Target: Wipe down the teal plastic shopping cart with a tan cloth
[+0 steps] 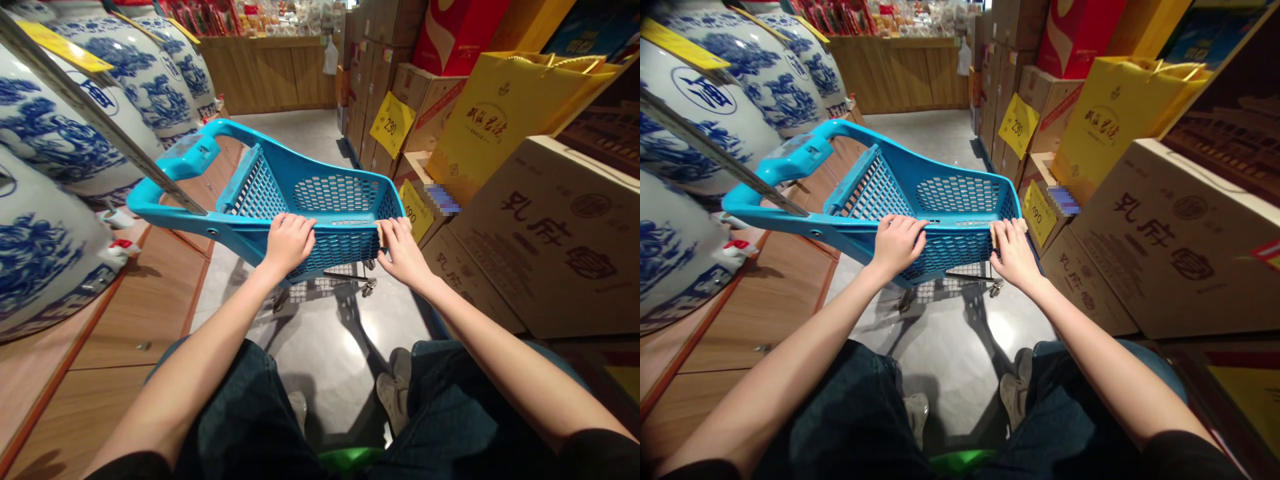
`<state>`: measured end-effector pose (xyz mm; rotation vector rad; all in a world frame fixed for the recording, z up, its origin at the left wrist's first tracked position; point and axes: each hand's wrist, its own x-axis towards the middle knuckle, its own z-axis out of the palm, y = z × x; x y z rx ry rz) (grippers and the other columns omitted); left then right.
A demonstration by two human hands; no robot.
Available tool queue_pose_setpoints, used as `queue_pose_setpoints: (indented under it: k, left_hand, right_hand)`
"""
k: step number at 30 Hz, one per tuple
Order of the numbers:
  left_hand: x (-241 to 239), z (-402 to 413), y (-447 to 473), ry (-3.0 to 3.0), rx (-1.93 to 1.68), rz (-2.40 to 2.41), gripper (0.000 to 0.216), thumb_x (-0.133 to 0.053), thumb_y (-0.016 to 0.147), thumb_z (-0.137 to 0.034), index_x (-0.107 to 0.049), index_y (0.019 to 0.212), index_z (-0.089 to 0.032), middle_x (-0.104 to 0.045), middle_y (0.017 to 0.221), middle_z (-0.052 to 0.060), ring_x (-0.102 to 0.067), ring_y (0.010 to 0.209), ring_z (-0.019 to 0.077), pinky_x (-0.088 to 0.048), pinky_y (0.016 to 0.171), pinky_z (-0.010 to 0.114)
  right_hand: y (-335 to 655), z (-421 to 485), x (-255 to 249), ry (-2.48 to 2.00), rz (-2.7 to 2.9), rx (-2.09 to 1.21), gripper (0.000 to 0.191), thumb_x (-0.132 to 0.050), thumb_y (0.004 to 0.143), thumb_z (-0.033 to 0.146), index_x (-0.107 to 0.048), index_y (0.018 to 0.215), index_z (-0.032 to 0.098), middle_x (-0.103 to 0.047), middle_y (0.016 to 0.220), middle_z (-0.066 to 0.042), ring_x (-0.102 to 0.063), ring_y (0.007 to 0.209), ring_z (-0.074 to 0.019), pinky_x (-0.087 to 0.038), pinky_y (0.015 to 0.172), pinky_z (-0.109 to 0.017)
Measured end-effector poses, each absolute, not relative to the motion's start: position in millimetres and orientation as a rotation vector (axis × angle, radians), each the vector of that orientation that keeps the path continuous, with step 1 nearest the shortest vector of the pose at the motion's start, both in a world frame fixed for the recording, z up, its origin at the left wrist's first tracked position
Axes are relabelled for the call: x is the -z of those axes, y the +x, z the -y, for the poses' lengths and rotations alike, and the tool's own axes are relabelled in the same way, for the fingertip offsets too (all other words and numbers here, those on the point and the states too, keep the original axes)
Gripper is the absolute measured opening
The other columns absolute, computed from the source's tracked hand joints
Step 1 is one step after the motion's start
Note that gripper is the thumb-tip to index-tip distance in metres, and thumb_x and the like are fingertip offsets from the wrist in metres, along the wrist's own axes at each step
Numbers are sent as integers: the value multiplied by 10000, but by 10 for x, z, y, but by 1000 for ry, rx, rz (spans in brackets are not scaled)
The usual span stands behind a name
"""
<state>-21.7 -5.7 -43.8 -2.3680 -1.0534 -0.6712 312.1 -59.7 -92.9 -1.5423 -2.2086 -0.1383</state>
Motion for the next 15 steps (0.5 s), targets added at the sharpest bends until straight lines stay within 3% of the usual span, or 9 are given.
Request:
queue_pose_setpoints:
  k: [4,10,15]
  left_hand:
    - [427,63,-233,-2382,660,1063,329,-512,1093,-239,-780,1261,-148,-837,1067,128,-731,1049,319,-484,1013,497]
    - [418,74,-216,-2404,667,1081,329,-520,1086,-232,-778,1270,-144,-837,1080,140,-736,1063,331,-490,1010,506]
    - [433,69,-211,-2400,678,1090,333,-509,1089,-239,-780,1262,-153,-831,1073,134,-726,1058,325,-484,1030,508]
  right_hand:
    - [3127,606,896,-1512,2300,141,749,-520,1007,279,-376,1710,62,-395,1768,-278,-328,1690,-440,-360,1359,-665]
    - [3179,568,930,-1693,2161,154,808,-551,979,288,-339,1709,15,-422,1728,-319,-306,1679,-498,-362,1323,-743]
    - [3054,654,891,-1485,2336,150,825,-556,993,294,-302,1759,117,-348,1806,-234,-277,1707,-446,-324,1367,-690]
